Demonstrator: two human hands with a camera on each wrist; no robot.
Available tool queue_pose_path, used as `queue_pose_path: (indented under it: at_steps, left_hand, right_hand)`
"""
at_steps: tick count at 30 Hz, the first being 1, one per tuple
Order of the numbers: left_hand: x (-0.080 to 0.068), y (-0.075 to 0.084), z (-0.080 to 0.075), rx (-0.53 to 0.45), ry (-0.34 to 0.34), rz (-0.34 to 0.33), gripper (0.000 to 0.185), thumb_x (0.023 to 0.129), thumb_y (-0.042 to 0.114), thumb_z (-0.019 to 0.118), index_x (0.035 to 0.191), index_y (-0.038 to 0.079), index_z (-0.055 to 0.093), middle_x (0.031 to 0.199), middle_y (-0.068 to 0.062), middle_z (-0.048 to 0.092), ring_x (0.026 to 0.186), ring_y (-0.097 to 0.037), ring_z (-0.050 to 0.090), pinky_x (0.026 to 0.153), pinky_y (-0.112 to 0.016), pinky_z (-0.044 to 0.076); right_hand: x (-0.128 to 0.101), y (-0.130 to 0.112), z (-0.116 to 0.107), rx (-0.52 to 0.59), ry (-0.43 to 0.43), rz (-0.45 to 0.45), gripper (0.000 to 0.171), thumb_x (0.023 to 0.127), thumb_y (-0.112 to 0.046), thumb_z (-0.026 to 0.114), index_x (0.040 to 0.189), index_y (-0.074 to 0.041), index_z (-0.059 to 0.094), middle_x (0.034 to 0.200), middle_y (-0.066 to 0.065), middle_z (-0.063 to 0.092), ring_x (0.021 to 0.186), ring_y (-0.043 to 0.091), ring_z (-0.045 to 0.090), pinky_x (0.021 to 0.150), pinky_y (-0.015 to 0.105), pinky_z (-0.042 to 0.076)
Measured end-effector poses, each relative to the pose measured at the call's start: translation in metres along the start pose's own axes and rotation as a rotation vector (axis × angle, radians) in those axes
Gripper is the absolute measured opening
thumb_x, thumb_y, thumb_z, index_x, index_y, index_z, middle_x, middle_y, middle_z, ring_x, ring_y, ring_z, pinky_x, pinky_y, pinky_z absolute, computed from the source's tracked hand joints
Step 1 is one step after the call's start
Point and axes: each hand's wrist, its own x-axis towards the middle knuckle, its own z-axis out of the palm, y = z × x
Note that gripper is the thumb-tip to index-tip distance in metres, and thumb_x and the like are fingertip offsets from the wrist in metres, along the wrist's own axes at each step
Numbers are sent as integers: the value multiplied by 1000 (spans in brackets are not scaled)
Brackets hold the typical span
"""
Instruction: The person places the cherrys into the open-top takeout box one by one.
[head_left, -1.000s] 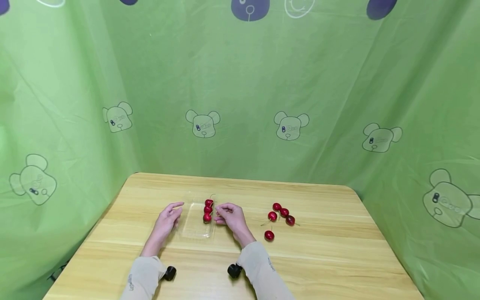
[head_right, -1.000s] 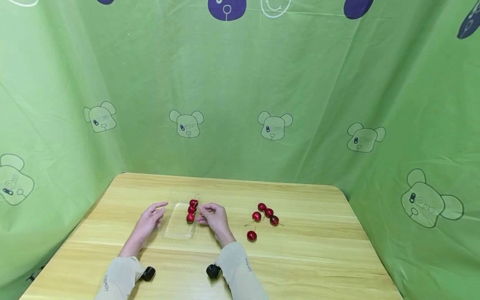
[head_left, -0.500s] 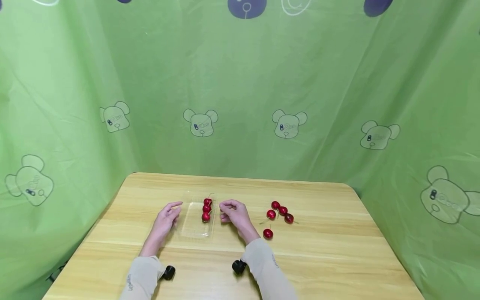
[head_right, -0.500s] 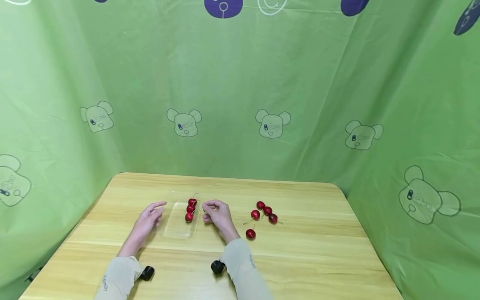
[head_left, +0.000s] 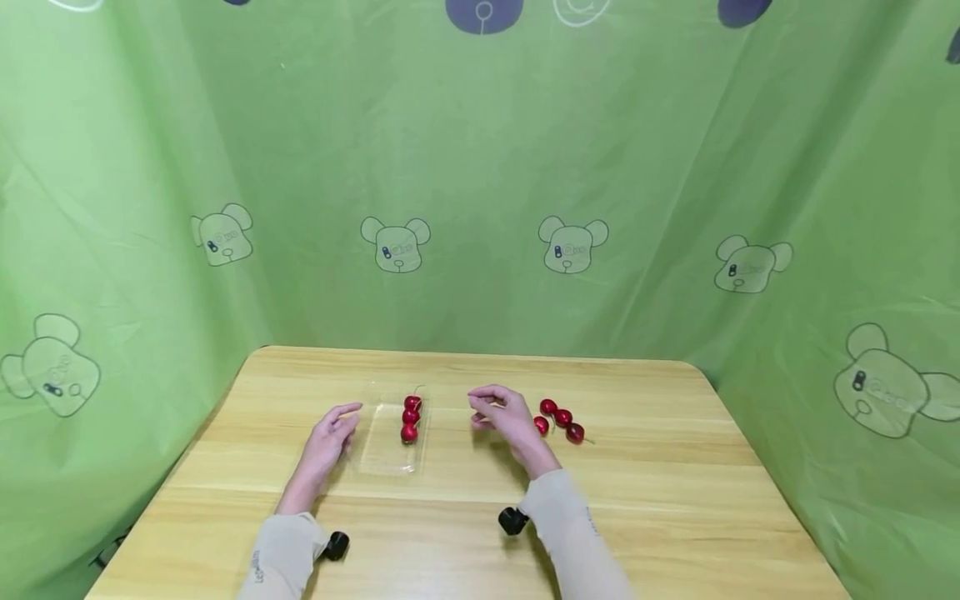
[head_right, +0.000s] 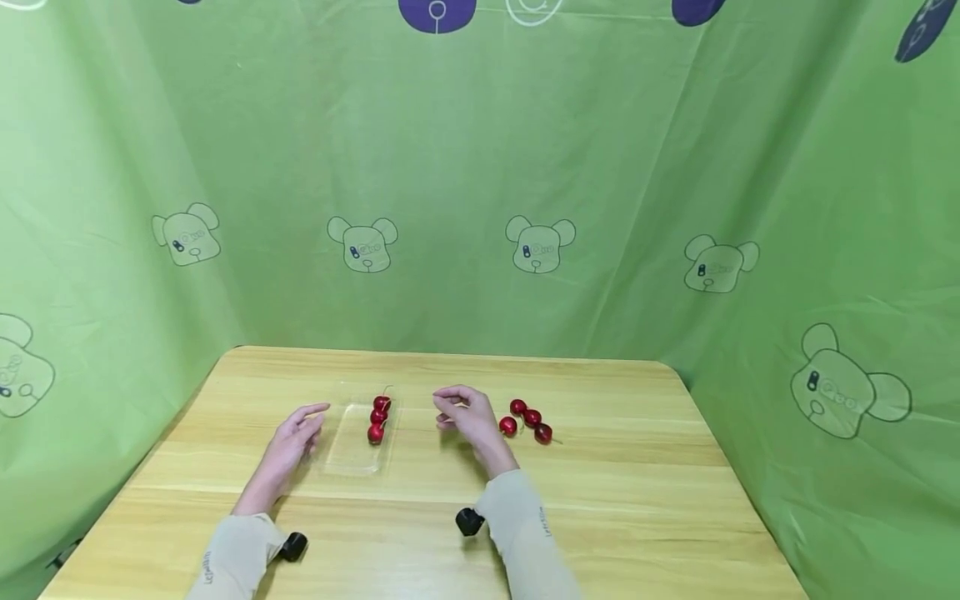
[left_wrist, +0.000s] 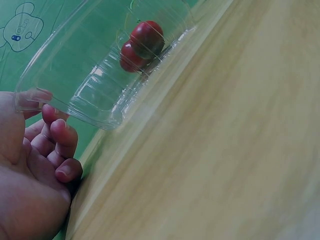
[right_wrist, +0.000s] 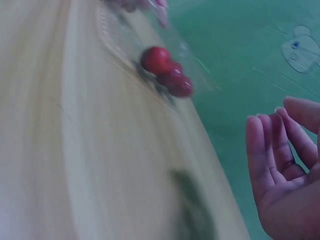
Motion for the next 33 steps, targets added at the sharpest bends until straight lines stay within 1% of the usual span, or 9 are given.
queue_pose_path:
  at_steps: [4,7,9,15,19,23,27,29,33]
  left_hand:
    - [-1,0,2,-10,15,21,43,108,23,56,148,6,52,82,1,53,68,-11,50,63,-21,45]
    - [-4,2,3,-11,25,37,43,108,23,57,147,6,53,81,1,53,69,-10,49,63,-21,45]
    - [-4,3,3,-15,27,42,43,108,22,57,147,6,53,81,1,53,69,-10,49,63,-21,46]
    - [-3,2,3,-10,16,29,44,108,23,57,148,6,51,82,1,53,70,-11,50,63,-21,46]
    - [-2,3,2,-4,22,15,44,108,22,56,149,6,51,82,0,53,68,-11,50,62,-21,45]
    - [-7,13,2,4,11,3,43,109,18,54,148,2,50,82,-3,54,68,-14,51,62,-23,46]
    - [-18,28,3,16,-12,14,43,109,15,53,148,-3,48,82,-4,54,69,-15,52,62,-24,47]
    - [-16,23,3,15,-7,15,43,109,16,53,148,-1,49,82,-2,54,69,-14,51,62,-23,46]
    - [-4,7,2,-3,10,-3,42,109,17,53,148,3,50,83,-2,54,68,-13,50,62,-22,46]
  right_hand:
    - [-6,-6,-27,-32,-19,24,32,99,-12,71,127,3,66,110,11,65,93,24,69,86,35,62]
    - [-11,-7,-46,-63,-35,34,38,100,-12,70,132,6,62,111,11,64,97,26,70,90,37,61]
    - [-15,-6,-59,-82,-43,37,40,100,-11,68,134,8,60,112,14,64,98,27,70,91,37,61]
    - [-28,3,-97,-149,-68,35,42,101,-10,67,135,11,56,119,27,64,98,29,72,92,38,61]
    - [-35,7,-116,-196,-109,27,42,101,-12,67,135,10,58,125,31,64,104,34,72,95,42,60]
    - [-42,11,-129,-249,-153,40,39,100,-12,68,135,5,60,130,30,62,108,36,70,96,44,59]
    - [-46,17,-137,-287,-208,70,40,99,-11,68,136,2,61,123,27,64,100,32,68,90,42,61]
    - [-48,19,-139,-314,-237,77,40,99,-10,68,137,2,61,117,26,65,94,31,68,85,40,62]
    - [-49,19,-136,-391,-279,77,38,97,-5,68,134,4,63,109,19,68,86,26,68,75,36,61]
